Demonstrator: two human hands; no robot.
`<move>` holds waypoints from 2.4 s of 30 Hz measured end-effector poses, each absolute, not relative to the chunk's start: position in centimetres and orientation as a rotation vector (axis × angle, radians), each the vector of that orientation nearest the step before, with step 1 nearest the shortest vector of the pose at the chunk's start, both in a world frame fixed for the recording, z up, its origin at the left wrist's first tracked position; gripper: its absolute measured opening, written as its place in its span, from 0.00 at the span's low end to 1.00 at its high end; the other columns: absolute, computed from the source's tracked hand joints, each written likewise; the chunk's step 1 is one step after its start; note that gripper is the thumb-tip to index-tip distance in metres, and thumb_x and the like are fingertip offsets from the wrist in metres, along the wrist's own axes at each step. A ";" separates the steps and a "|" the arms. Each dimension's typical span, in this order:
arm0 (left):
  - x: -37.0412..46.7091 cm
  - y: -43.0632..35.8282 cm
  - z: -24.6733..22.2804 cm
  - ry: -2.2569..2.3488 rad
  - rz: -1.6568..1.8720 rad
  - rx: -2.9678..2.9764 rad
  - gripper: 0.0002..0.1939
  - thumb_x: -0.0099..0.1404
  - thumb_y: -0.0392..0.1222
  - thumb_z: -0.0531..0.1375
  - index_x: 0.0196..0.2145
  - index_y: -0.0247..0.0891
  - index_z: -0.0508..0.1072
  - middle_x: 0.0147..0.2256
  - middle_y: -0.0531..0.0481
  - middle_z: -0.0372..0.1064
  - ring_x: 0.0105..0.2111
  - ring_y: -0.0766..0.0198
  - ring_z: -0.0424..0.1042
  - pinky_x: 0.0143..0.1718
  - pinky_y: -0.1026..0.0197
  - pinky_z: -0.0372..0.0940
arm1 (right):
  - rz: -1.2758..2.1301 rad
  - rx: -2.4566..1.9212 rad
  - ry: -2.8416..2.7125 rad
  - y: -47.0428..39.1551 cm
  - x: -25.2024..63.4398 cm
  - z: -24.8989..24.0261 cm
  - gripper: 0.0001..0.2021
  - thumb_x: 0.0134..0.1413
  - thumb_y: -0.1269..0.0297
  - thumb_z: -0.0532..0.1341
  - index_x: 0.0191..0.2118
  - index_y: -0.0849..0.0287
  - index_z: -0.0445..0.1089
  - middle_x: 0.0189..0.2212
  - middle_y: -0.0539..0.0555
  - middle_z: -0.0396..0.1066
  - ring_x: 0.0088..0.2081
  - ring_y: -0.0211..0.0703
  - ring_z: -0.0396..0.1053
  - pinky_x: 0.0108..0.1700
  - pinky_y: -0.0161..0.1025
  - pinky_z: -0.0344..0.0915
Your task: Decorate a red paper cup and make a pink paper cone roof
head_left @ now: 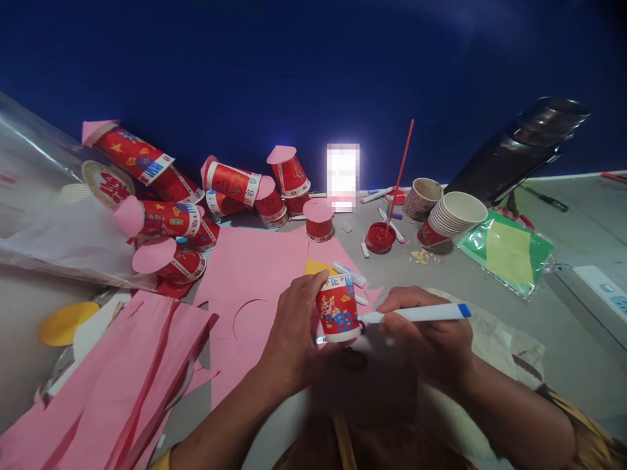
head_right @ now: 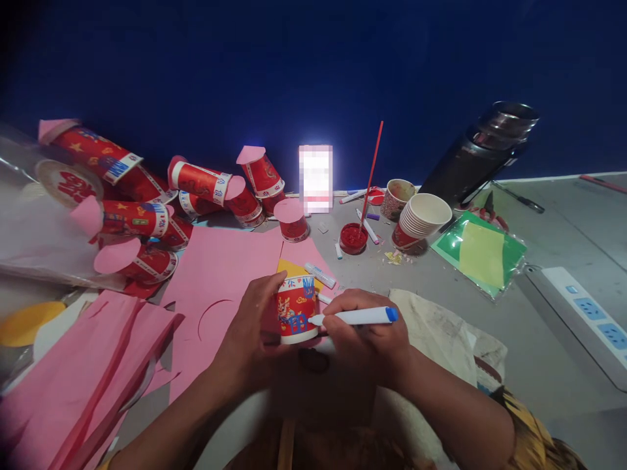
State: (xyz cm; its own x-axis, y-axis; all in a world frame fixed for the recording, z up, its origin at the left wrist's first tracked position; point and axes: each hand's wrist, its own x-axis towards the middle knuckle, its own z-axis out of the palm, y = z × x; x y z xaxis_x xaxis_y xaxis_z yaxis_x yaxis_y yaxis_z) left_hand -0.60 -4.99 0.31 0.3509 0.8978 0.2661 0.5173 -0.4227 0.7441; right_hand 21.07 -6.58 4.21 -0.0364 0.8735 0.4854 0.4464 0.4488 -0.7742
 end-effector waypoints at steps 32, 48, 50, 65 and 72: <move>-0.1 -5.6 1.5 1.255 0.950 2.049 0.43 0.57 0.41 0.70 0.65 0.47 0.56 0.60 0.40 0.63 0.59 0.44 0.67 0.57 0.38 0.67 | 0.587 -1.011 -1.733 -7.1 20.9 4.0 0.05 0.55 0.68 0.65 0.30 0.56 0.78 0.22 0.52 0.78 0.20 0.40 0.73 0.26 0.35 0.71; -0.3 -5.4 0.9 1.233 0.933 2.029 0.45 0.54 0.38 0.69 0.65 0.49 0.56 0.60 0.41 0.62 0.59 0.44 0.66 0.57 0.37 0.65 | 0.590 -1.031 -1.727 -7.0 20.9 4.2 0.06 0.55 0.71 0.64 0.29 0.57 0.77 0.23 0.51 0.78 0.20 0.38 0.72 0.24 0.34 0.68; -0.3 -5.4 1.0 1.230 0.924 2.034 0.45 0.53 0.37 0.69 0.65 0.48 0.56 0.60 0.41 0.63 0.59 0.44 0.66 0.57 0.38 0.66 | 0.596 -1.008 -1.731 -7.0 20.8 4.1 0.06 0.55 0.70 0.64 0.29 0.56 0.78 0.22 0.51 0.78 0.20 0.38 0.72 0.26 0.35 0.69; 0.1 -5.5 1.6 1.281 0.896 1.841 0.45 0.52 0.40 0.73 0.64 0.44 0.59 0.61 0.40 0.65 0.60 0.44 0.68 0.60 0.41 0.65 | 0.481 -1.062 -1.640 -7.0 21.2 4.4 0.07 0.55 0.72 0.63 0.28 0.56 0.76 0.22 0.51 0.78 0.23 0.42 0.75 0.27 0.35 0.72; 0.4 -5.4 2.6 1.107 0.960 1.432 0.43 0.50 0.35 0.72 0.60 0.43 0.59 0.62 0.38 0.66 0.63 0.44 0.67 0.65 0.40 0.62 | 0.522 -1.079 -1.472 -7.1 22.1 3.5 0.07 0.60 0.73 0.63 0.36 0.54 0.77 0.23 0.46 0.76 0.23 0.35 0.75 0.29 0.29 0.72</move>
